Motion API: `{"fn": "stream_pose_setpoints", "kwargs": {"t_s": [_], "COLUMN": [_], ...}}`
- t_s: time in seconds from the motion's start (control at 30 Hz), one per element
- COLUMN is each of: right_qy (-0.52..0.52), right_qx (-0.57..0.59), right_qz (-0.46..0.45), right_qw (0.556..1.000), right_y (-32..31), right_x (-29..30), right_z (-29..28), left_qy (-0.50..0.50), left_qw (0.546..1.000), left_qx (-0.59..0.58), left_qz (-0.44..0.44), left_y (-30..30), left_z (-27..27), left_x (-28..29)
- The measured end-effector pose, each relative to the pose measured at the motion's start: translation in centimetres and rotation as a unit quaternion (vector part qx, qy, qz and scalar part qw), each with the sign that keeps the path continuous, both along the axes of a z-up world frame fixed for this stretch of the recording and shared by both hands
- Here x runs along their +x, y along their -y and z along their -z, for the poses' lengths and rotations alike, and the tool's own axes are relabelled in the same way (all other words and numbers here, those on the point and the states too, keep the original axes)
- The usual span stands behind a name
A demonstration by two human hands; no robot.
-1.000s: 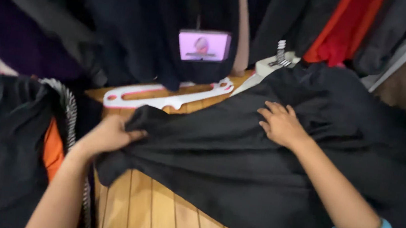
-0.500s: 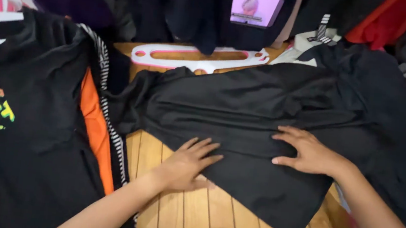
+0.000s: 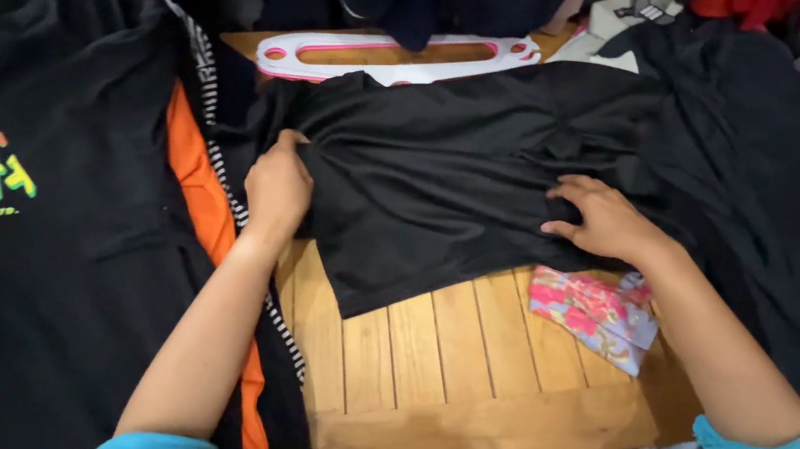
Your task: The person folds a black t-shirt on a wooden surface and places it on a white hanger. They then fold a second black t-shirt and place it on a pink hanger. Finally, they fold a pair of black shorts and place them on a white hanger.
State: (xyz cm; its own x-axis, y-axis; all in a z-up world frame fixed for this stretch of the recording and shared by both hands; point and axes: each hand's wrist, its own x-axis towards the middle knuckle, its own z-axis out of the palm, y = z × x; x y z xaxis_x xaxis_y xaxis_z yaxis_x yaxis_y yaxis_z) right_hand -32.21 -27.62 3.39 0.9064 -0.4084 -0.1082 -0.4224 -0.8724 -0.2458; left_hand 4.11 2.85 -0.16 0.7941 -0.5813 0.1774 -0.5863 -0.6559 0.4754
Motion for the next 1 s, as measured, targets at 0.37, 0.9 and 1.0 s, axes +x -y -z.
{"fn": "stream_pose_setpoints", "kwargs": {"t_s": [0.37, 0.9, 1.0], "right_qy": [0.050, -0.059, 0.055], "right_qx": [-0.063, 0.217, 0.105], "right_qz": [0.058, -0.142, -0.063], "right_qw": [0.995, 0.964, 0.991], "right_y": [-2.9, -11.8, -8.6], "right_x": [1.1, 1.0, 4.2], "right_z": [3.4, -5.4, -5.2], "left_qy": [0.050, -0.212, 0.026], "left_qw": [0.902, 0.868, 0.956], "left_qx": [0.208, 0.172, 0.143], "left_qz": [0.375, 0.415, 0.253], "left_y": [1.0, -0.1, 0.1], "left_z": [-1.5, -6.7, -4.3], "left_x": [-11.0, -10.4, -7.7]}}
